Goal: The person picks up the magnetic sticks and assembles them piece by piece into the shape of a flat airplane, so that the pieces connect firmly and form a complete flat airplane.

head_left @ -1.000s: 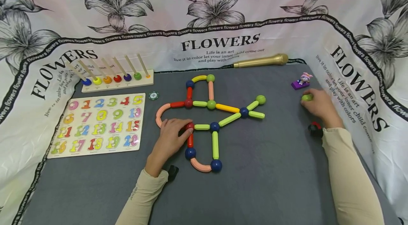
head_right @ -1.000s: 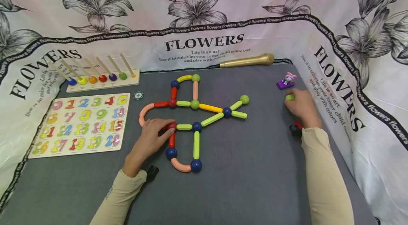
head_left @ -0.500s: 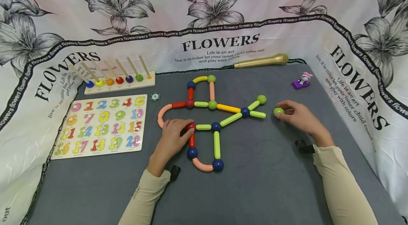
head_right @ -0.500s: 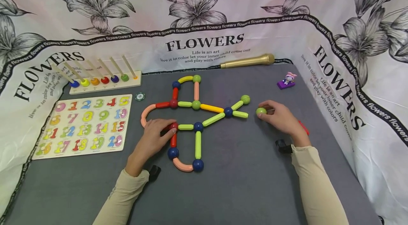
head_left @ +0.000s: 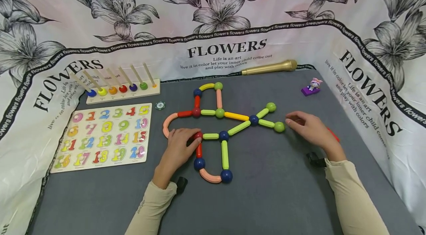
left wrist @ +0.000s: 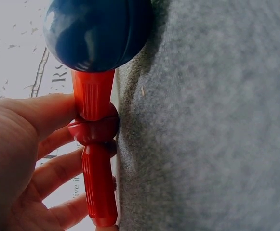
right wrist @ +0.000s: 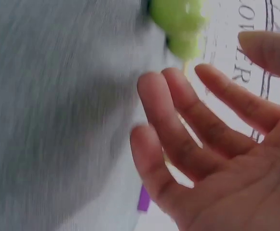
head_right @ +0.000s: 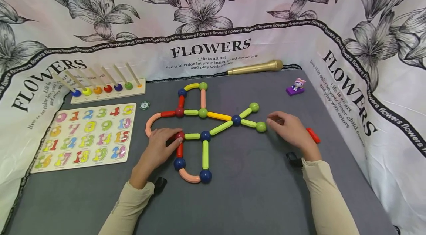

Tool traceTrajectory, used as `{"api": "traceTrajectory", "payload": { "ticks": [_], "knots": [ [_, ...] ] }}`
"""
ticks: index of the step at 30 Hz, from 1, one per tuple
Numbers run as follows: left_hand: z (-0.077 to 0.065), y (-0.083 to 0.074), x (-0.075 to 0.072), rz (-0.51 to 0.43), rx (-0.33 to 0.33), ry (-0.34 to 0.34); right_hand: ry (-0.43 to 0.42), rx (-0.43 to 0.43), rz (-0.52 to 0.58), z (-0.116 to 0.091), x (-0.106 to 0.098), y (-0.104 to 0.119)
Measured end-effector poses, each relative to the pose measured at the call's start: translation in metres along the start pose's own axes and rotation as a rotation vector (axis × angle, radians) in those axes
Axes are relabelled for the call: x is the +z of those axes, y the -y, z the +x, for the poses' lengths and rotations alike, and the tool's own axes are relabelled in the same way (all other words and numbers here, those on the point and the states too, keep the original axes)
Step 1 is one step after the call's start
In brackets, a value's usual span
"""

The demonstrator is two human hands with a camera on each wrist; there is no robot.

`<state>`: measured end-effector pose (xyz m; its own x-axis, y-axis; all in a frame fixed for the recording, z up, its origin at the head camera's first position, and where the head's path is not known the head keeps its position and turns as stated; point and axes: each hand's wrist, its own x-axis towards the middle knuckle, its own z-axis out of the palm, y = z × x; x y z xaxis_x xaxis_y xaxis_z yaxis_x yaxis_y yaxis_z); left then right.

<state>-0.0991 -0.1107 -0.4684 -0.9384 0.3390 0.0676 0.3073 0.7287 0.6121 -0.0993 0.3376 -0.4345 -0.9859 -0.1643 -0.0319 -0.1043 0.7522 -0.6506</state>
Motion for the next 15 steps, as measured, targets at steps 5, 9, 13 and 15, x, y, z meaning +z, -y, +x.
{"api": "traceTrajectory", "payload": {
  "ticks": [5, 9, 13, 15],
  "knots": [
    [-0.002, 0.000, -0.001, 0.000, -0.012, 0.009, -0.149, -0.005, -0.143, -0.019, -0.019, -0.019],
    [-0.002, 0.000, 0.000, -0.001, 0.002, 0.016, -0.168, 0.037, -0.257, -0.034, -0.040, -0.040],
    [-0.001, 0.001, -0.002, -0.004, 0.011, 0.005, -0.068, 0.121, -0.294, -0.045, -0.053, -0.054],
    [0.000, 0.002, -0.002, -0.006, 0.018, -0.004, -0.023, 0.144, -0.295, -0.047, -0.054, -0.060]
  ]
}}
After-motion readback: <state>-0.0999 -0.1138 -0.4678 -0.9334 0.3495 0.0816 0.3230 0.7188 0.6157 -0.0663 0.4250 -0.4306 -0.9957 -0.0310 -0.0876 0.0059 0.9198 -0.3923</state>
